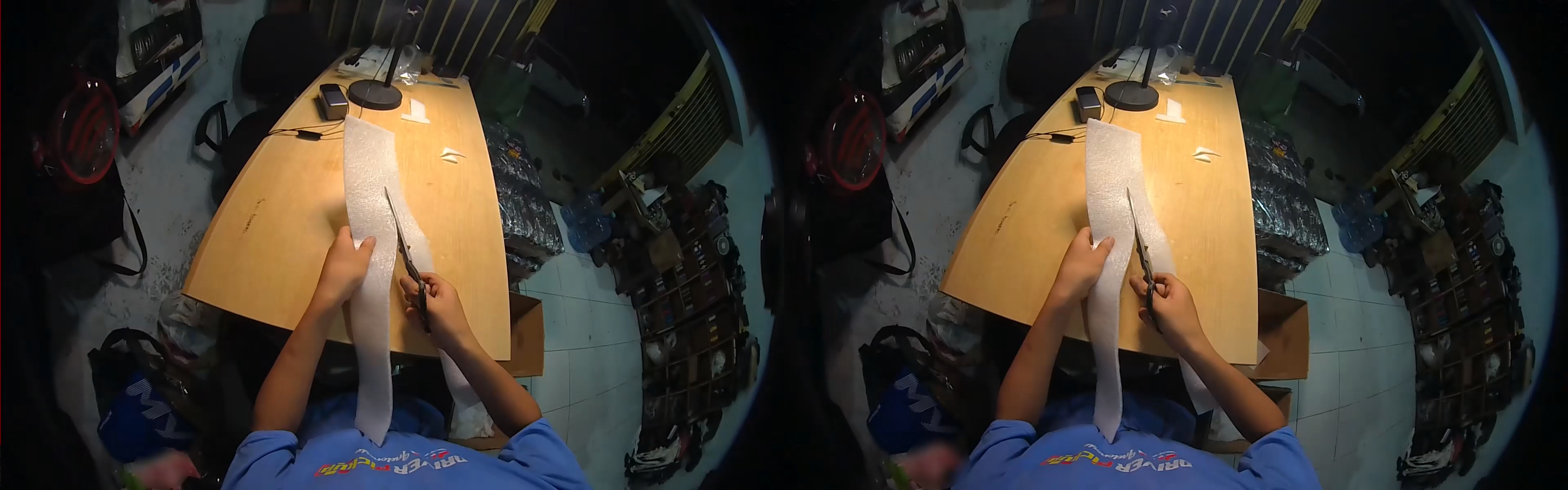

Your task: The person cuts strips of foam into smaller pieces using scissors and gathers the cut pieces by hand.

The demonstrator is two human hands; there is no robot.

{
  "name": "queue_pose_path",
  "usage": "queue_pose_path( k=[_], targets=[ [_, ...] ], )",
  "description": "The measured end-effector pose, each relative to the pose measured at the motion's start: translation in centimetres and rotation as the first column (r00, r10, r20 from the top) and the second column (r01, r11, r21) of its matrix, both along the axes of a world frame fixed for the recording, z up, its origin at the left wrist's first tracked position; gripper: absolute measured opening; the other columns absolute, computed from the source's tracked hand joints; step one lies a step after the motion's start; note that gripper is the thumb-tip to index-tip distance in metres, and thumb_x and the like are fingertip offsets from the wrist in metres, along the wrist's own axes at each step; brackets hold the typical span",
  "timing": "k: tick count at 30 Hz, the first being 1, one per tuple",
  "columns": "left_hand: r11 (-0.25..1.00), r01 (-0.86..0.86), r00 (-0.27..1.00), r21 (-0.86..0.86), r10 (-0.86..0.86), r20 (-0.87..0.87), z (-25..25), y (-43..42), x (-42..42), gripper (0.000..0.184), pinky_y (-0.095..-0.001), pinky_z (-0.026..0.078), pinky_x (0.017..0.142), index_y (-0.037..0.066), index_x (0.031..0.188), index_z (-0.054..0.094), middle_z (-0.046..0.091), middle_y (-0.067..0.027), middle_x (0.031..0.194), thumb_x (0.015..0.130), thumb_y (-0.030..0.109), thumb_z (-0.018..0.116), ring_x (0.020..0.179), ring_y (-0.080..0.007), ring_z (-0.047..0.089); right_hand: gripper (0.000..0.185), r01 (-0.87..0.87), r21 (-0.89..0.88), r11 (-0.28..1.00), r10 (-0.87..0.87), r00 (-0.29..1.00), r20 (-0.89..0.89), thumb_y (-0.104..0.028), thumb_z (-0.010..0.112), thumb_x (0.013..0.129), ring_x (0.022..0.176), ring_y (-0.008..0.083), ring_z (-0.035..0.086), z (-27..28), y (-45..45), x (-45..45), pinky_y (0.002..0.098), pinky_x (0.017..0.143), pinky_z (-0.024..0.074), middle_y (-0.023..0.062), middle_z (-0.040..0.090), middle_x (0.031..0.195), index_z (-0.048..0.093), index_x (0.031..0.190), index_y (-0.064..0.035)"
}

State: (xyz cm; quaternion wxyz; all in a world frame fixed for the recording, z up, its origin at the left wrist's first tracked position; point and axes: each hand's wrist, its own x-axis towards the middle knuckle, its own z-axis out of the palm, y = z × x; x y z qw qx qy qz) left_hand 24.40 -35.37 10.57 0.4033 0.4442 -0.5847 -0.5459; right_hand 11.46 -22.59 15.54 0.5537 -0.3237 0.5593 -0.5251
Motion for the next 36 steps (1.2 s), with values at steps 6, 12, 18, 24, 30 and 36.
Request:
queue_pose_path(
  k=[6,12,18,24,30,36],
  targets=[
    [0.964,-0.263,0.944,-0.049,0.267,0.193,3.2,-4.5,-0.2,0.045,-0.0401,0.048,0.077,-0.005,0.104,0.051,0.062,-0.0246,0.094,0.087,0.036,0.057,0.088,-0.0352,0.062,0.037,0.01,-0.026,1.0,-0.012,0.996,-0.086,-0.03,0.069,0.084,0.042,0.003,0.043,0.0,-0.8,0.8,0.0192,0.037,0.0286,-0.0048,0.046,0.056,0.05,0.096,-0.0004],
    [0.887,-0.42,0.878,-0.192,0.451,0.161,2.5,-9.2,-2.8,0.04,-0.041,0.047,0.075,-0.004,0.099,0.052,0.063,-0.025,0.09,0.088,0.034,0.056,0.086,-0.0373,0.062,0.027,0.046,-0.084,0.995,-0.063,0.974,-0.218,-0.023,0.063,0.087,0.05,0.0008,0.042,0.8,-1.3,2.0,0.0168,0.044,0.0352,-0.0056,0.044,0.064,0.051,0.095,-0.0007],
    [0.933,-0.312,0.944,-0.182,0.326,0.054,1.6,-9.4,-2.9,0.033,-0.0369,0.045,0.066,-0.003,0.093,0.052,0.059,-0.0167,0.079,0.089,0.029,0.056,0.074,-0.0281,0.056,0.037,0.047,-0.103,0.994,-0.066,0.978,-0.197,-0.028,0.068,0.084,0.046,0.001,0.042,1.9,-2.0,2.0,0.0178,0.041,0.0336,-0.0056,0.046,0.061,0.051,0.1,0.0007],
    [0.936,-0.27,0.959,-0.225,0.282,0.02,1.3,-8.9,-2.9,0.029,-0.0335,0.042,0.06,-0.002,0.088,0.052,0.055,-0.0085,0.072,0.089,0.026,0.057,0.065,-0.019,0.051,0.038,0.033,-0.116,0.993,-0.07,0.94,-0.333,-0.029,0.069,0.083,0.046,0.0017,0.043,1.3,-3.3,1.1,0.0171,0.041,0.0332,-0.0052,0.047,0.061,0.051,0.099,-0.0004],
    [0.943,-0.231,0.966,-0.24,0.251,0.06,2.2,-9.1,-2.5,0.033,-0.0398,0.047,0.067,-0.004,0.093,0.052,0.062,-0.0215,0.082,0.086,0.028,0.059,0.076,-0.0345,0.061,0.043,0.047,-0.174,0.984,-0.093,0.96,-0.265,-0.03,0.072,0.08,0.047,0.0039,0.043,0.8,-4.8,-0.1,0.0204,0.042,0.0306,-0.0028,0.048,0.058,0.051,0.096,0.004],
    [0.938,-0.201,0.971,-0.283,0.229,0.067,1.6,-9.7,-2.9,0.034,-0.0418,0.047,0.068,-0.004,0.097,0.05,0.061,-0.0257,0.085,0.085,0.027,0.059,0.08,-0.0398,0.06,0.043,0.015,-0.167,0.986,-0.053,0.973,-0.225,-0.031,0.072,0.081,0.043,0.0047,0.042,0.8,-6.8,-1.0,0.0214,0.038,0.0315,-0.0031,0.048,0.058,0.051,0.096,0.003]
  ],
)
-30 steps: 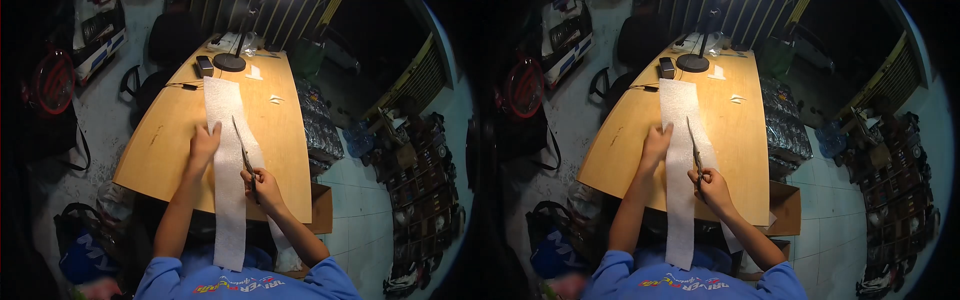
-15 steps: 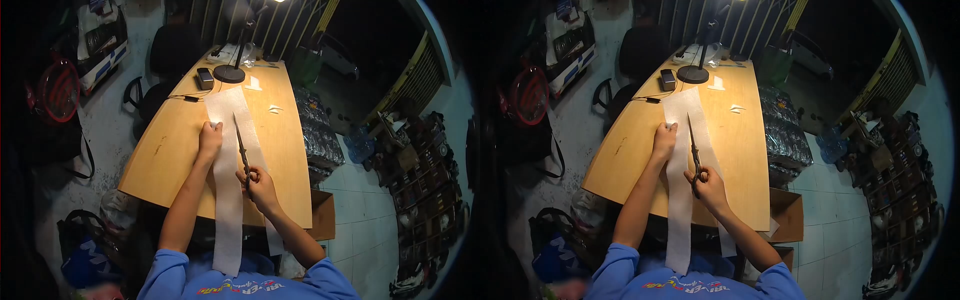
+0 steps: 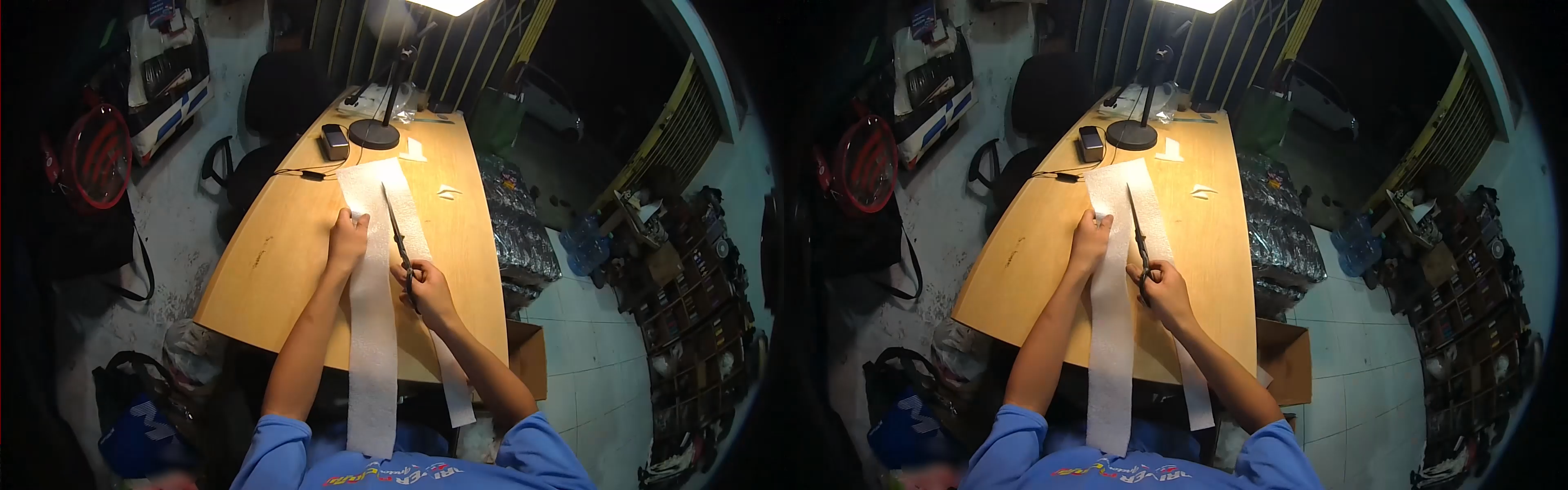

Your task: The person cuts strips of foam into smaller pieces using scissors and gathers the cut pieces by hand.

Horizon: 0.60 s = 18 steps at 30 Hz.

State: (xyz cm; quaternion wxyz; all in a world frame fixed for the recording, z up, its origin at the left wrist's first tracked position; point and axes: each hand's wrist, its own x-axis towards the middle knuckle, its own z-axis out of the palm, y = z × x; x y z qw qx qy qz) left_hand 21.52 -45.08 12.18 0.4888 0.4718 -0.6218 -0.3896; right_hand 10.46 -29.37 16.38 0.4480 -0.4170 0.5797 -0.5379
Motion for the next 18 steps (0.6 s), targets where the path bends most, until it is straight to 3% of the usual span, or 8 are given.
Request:
queue_pose_path(
  k=[3,5,9,12,18],
  targets=[
    [0.998,0.039,0.999,0.038,-0.039,-0.015,-0.2,-0.2,0.0,0.034,-0.0422,0.047,0.068,-0.004,0.097,0.05,0.061,-0.0265,0.086,0.085,0.027,0.058,0.081,-0.0406,0.06,0.03,0.056,0.047,0.997,-0.057,0.998,0.019,-0.023,0.066,0.085,0.048,0.0026,0.041,0.7,-0.9,0.3,0.0174,0.043,0.0345,-0.0039,0.047,0.065,0.052,0.097,0.0013],
    [0.999,0.026,0.998,-0.02,-0.027,-0.06,-0.9,-0.5,-0.4,0.034,-0.0422,0.047,0.068,-0.004,0.096,0.05,0.061,-0.0263,0.086,0.085,0.027,0.058,0.081,-0.0402,0.06,0.031,0.033,0.049,0.998,-0.033,0.999,-0.008,-0.023,0.065,0.085,0.049,0.0031,0.041,0.1,-1.9,0.0,0.0176,0.043,0.0347,-0.0035,0.046,0.066,0.052,0.097,0.0018],
    [0.999,0.046,0.998,0.027,-0.048,0.048,0.1,-0.3,0.5,0.033,-0.0419,0.047,0.07,-0.004,0.097,0.05,0.061,-0.0258,0.087,0.086,0.026,0.058,0.082,-0.0394,0.061,0.03,0.009,0.065,0.998,-0.006,0.999,-0.047,-0.023,0.064,0.086,0.05,0.0036,0.041,0.7,-2.8,0.4,0.0179,0.043,0.0343,-0.0032,0.044,0.066,0.052,0.097,0.0017],
    [0.997,0.075,0.997,-0.007,-0.074,0.015,-0.1,-0.2,0.8,0.034,-0.0414,0.047,0.072,-0.004,0.1,0.05,0.062,-0.0257,0.09,0.086,0.026,0.058,0.084,-0.0388,0.061,0.025,-0.052,0.018,0.998,0.051,0.996,0.074,-0.021,0.061,0.087,0.05,0.0038,0.04,0.0,-4.4,-0.8,0.0183,0.042,0.0335,-0.0032,0.043,0.066,0.051,0.094,0.0],
    [0.994,0.112,0.993,0.022,-0.112,0.033,-0.7,-1.3,0.9,0.038,-0.0408,0.047,0.074,-0.005,0.106,0.05,0.062,-0.0257,0.093,0.086,0.026,0.058,0.087,-0.0375,0.062,0.019,-0.03,0.023,0.999,0.03,0.999,0.032,-0.018,0.06,0.087,0.049,0.0028,0.035,0.0,-6.2,-0.7,0.0186,0.042,0.0295,-0.0049,0.039,0.065,0.049,0.084,-0.0037]
  ],
)
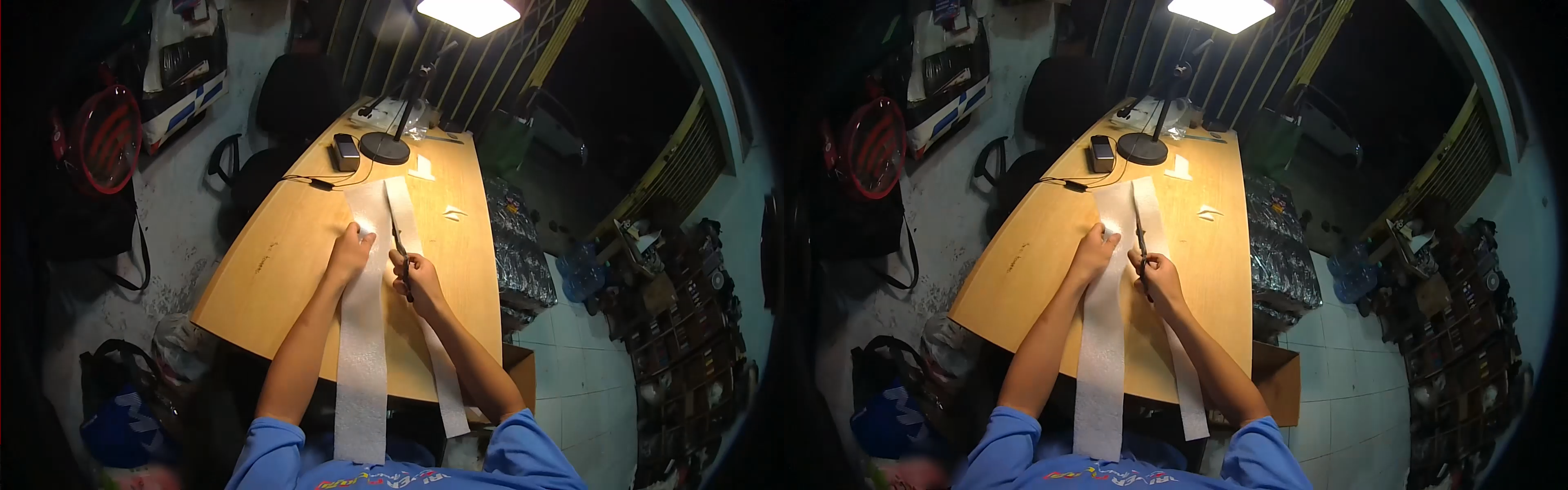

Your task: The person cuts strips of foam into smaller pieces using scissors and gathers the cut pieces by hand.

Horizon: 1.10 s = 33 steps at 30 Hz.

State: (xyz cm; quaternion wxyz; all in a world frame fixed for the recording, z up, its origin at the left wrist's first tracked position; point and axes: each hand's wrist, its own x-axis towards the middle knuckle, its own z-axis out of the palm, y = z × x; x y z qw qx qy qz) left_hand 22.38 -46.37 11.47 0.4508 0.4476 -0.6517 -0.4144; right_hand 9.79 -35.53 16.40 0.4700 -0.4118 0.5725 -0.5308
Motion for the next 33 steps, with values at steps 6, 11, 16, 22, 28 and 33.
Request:
queue_pose_path(
  k=[6,11,16,22,28,33],
  targets=[
    [1.0,0.011,0.999,-0.013,-0.011,0.033,0.4,0.3,0.3,0.036,-0.0407,0.047,0.073,-0.004,0.104,0.05,0.062,-0.0253,0.092,0.086,0.027,0.057,0.085,-0.0373,0.062,0.045,-0.065,-0.044,0.997,0.065,0.998,0.005,-0.041,0.072,0.078,0.041,0.0039,0.039,-1.9,-2.3,-1.4,0.0203,0.037,0.0282,-0.0052,0.042,0.058,0.053,0.085,-0.0014],
    [1.0,0.002,0.999,0.007,-0.002,0.05,1.5,1.0,0.5,0.034,-0.0416,0.047,0.073,-0.004,0.1,0.05,0.063,-0.0255,0.092,0.087,0.027,0.057,0.086,-0.038,0.062,0.043,-0.056,-0.053,0.997,0.056,0.998,-0.011,-0.044,0.071,0.078,0.041,0.0039,0.039,-1.4,-3.4,-1.4,0.02,0.037,0.0284,-0.0054,0.042,0.056,0.053,0.079,-0.0046],
    [0.999,-0.032,0.997,0.022,0.031,0.067,0.1,0.2,0.4,0.039,-0.0418,0.047,0.079,-0.004,0.109,0.05,0.061,-0.0275,0.099,0.086,0.027,0.057,0.094,-0.0397,0.06,0.04,-0.066,-0.026,0.997,0.066,0.998,0.015,-0.042,0.071,0.078,0.042,0.0056,0.041,-1.5,-4.3,-1.5,0.0207,0.038,0.0297,-0.004,0.044,0.057,0.05,0.07,-0.0095],
    [0.994,-0.102,0.986,0.028,0.097,0.133,-0.1,-0.1,0.1,0.042,-0.0402,0.047,0.083,-0.006,0.112,0.051,0.06,-0.0284,0.105,0.086,0.027,0.056,0.1,-0.0386,0.059,0.037,-0.011,-0.043,0.999,0.016,0.993,0.117,-0.039,0.07,0.081,0.043,0.0063,0.042,-2.6,-6.2,-2.3,0.0213,0.039,0.0304,-0.0033,0.045,0.056,0.049,0.069,-0.01],
    [0.992,-0.13,0.986,-0.002,0.129,-0.106,-0.7,-1.3,-0.7,0.037,-0.0381,0.046,0.085,-0.002,0.117,0.049,0.06,-0.0247,0.107,0.087,0.021,0.054,0.1,-0.0349,0.059,0.039,-0.028,-0.087,0.996,0.023,0.998,-0.06,-0.032,0.074,0.077,0.044,0.0053,0.044,1.1,-3.6,-3.5,0.0194,0.039,0.0311,0.0031,0.055,0.069,0.055,0.083,0.0016],
    [0.995,-0.092,0.906,0.035,0.099,-0.412,-0.9,-2.1,-1.1,0.031,-0.033,0.046,0.078,-0.003,0.113,0.05,0.061,-0.0163,0.098,0.091,0.019,0.052,0.089,-0.025,0.058,0.03,-0.015,-0.033,0.999,0.011,0.995,-0.103,-0.016,0.076,0.073,0.043,0.0051,0.042,2.0,0.9,-0.8,0.0199,0.038,0.0303,0.0006,0.052,0.061,0.053,0.084,0.0005]
  ],
)
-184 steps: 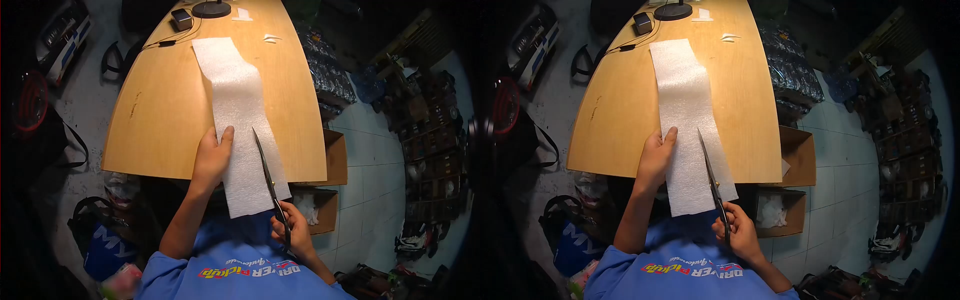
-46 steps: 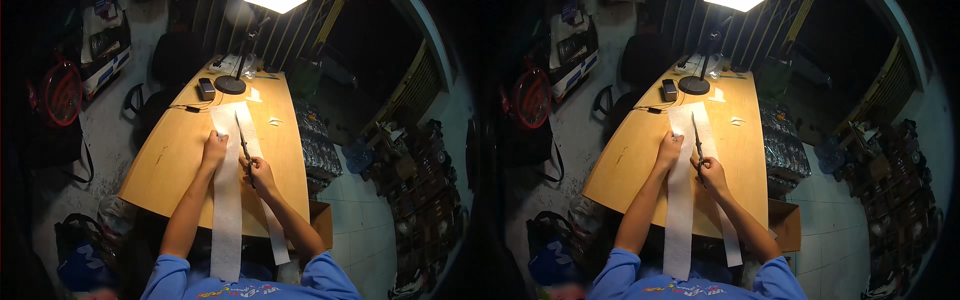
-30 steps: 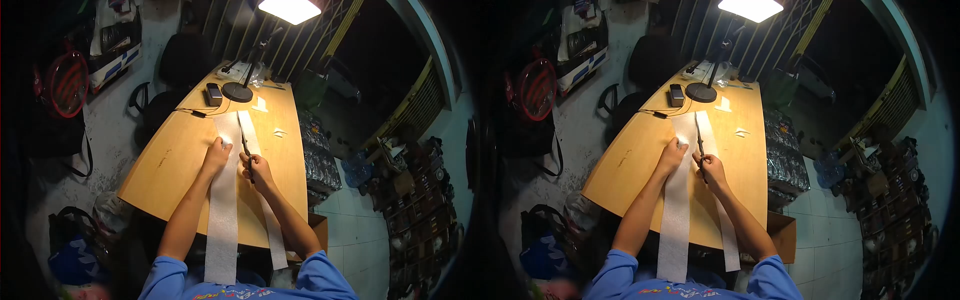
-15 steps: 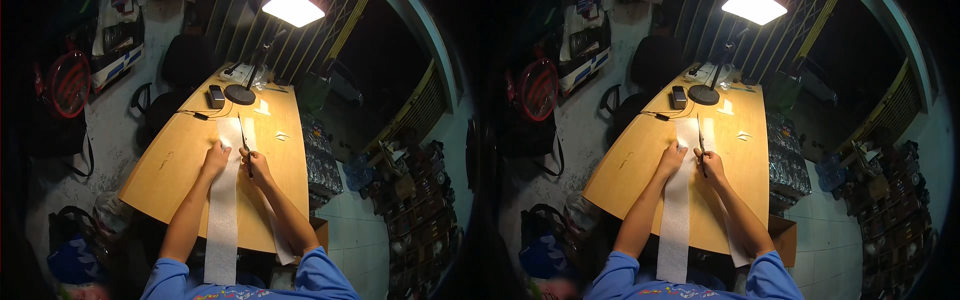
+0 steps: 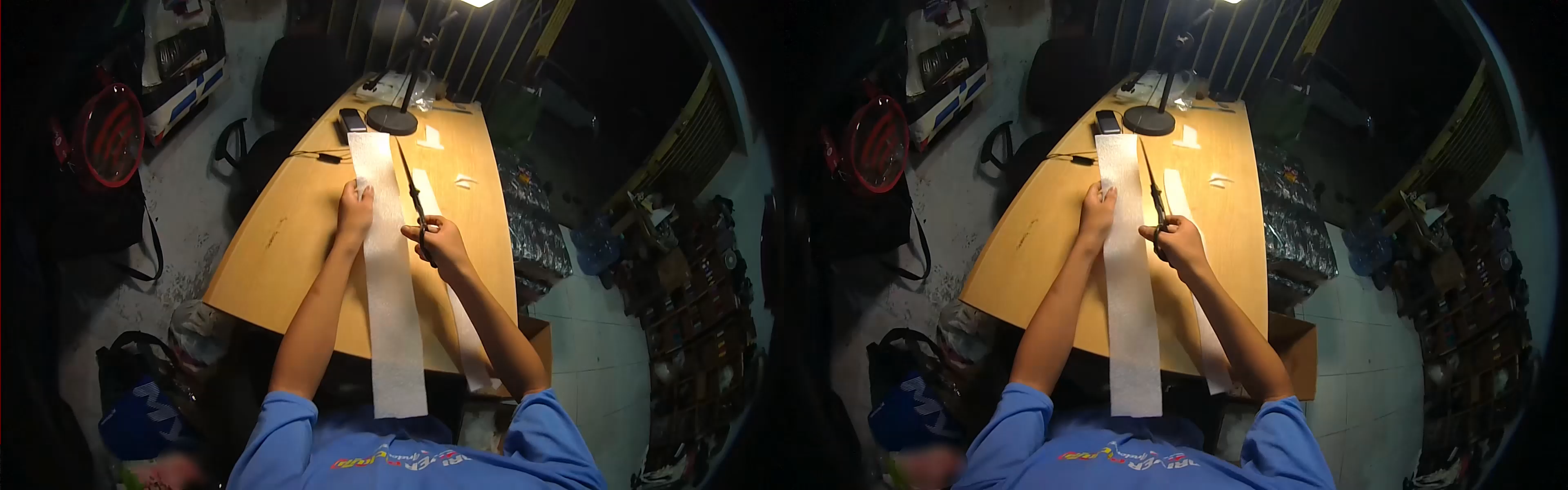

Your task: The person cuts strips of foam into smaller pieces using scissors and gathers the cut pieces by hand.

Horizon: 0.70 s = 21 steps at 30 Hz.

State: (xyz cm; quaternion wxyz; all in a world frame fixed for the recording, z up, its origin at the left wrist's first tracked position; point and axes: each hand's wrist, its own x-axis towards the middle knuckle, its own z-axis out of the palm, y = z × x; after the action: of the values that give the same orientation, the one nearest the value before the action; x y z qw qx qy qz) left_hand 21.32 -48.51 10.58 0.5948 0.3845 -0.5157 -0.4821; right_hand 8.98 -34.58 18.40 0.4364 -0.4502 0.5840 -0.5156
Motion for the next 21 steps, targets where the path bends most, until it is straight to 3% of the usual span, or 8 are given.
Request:
queue_pose_path(
  k=[2,6,8,11,12,15,19,21],
  targets=[
    [0.994,-0.076,0.996,-0.075,0.08,0.051,0.3,1.0,-0.3,0.028,-0.0271,0.045,0.07,-0.003,0.107,0.053,0.06,-0.0062,0.085,0.093,0.022,0.05,0.075,-0.0136,0.054,0.029,0.025,-0.011,1.0,-0.024,0.999,0.046,-0.013,0.076,0.071,0.042,0.0053,0.042,-0.6,0.4,0.8,0.0202,0.038,0.03,-0.0004,0.05,0.058,0.053,0.085,0.0],
    [0.979,-0.088,0.967,0.186,0.04,0.251,0.0,4.5,1.9,0.042,-0.0281,0.047,0.061,-0.003,0.109,0.053,0.059,-0.0067,0.082,0.096,0.035,0.043,0.071,-0.0139,0.056,0.018,0.062,-0.051,0.997,-0.061,0.998,0.025,-0.012,0.072,0.072,0.041,0.0069,0.041,-0.2,-1.1,0.4,0.0216,0.037,0.0277,-0.0003,0.048,0.053,0.056,0.074,-0.0024],
    [0.8,0.396,0.899,0.451,-0.439,-0.01,3.9,12.6,6.1,0.04,-0.0298,0.048,0.053,-0.002,0.11,0.054,0.063,-0.0115,0.08,0.091,0.034,0.053,0.062,-0.0164,0.058,0.016,0.082,-0.015,0.997,-0.082,0.996,-0.017,-0.013,0.07,0.073,0.041,0.0078,0.041,0.0,-2.4,-0.7,0.0226,0.036,0.0264,0.001,0.049,0.053,0.058,0.071,-0.0022],
    [0.764,0.394,0.74,0.512,-0.594,0.316,5.2,20.7,10.2,0.038,-0.0234,0.046,0.051,-0.007,0.109,0.052,0.063,-0.0104,0.079,0.088,0.024,0.06,0.062,-0.0113,0.057,0.017,0.098,-0.037,0.994,-0.1,0.995,-0.032,-0.014,0.069,0.075,0.041,0.0086,0.041,-1.6,-4.9,-2.1,0.0239,0.038,0.0255,0.0024,0.051,0.054,0.06,0.065,-0.0036],
    [0.755,0.492,0.844,0.434,-0.536,-0.024,3.0,22.4,10.6,0.035,-0.0225,0.049,0.061,-0.01,0.11,0.05,0.064,-0.0118,0.085,0.089,0.017,0.059,0.07,-0.0121,0.06,0.022,0.095,-0.035,0.995,-0.097,0.994,-0.058,-0.016,0.071,0.073,0.041,0.0086,0.04,-1.8,-4.9,-2.2,0.0248,0.038,0.0259,0.0015,0.05,0.052,0.058,0.06,-0.0047],
    [0.664,0.582,0.808,0.469,-0.536,-0.244,2.8,25.3,12.4,0.032,-0.0236,0.05,0.07,-0.01,0.113,0.048,0.064,-0.013,0.089,0.089,0.01,0.057,0.077,-0.0127,0.062,0.035,0.102,-0.033,0.994,-0.107,0.972,-0.207,-0.026,0.076,0.072,0.041,0.0069,0.037,-1.9,-3.8,-2.7,0.0245,0.039,0.0257,-0.002,0.046,0.049,0.053,0.053,-0.0082],
    [0.719,0.499,0.863,0.484,-0.465,-0.198,2.9,24.9,11.2,0.038,-0.0233,0.05,0.062,-0.011,0.118,0.043,0.064,-0.013,0.087,0.087,0.005,0.058,0.07,-0.0116,0.06,0.046,0.169,-0.024,0.985,-0.17,0.954,-0.247,-0.044,0.074,0.073,0.04,0.0056,0.038,1.4,2.4,-2.1,0.0226,0.039,0.0269,-0.0039,0.043,0.05,0.049,0.056,-0.0099],
    [0.771,0.478,0.878,0.42,-0.424,-0.221,3.1,23.7,9.9,0.043,-0.0229,0.05,0.059,-0.012,0.121,0.041,0.063,-0.0122,0.087,0.086,0.005,0.059,0.069,-0.0113,0.059,0.048,0.065,-0.005,0.998,-0.065,0.991,-0.117,-0.047,0.069,0.077,0.045,0.0042,0.041,3.1,7.9,-2.0,0.019,0.041,0.0302,-0.0033,0.042,0.056,0.054,0.082,-0.0013]
  ],
)
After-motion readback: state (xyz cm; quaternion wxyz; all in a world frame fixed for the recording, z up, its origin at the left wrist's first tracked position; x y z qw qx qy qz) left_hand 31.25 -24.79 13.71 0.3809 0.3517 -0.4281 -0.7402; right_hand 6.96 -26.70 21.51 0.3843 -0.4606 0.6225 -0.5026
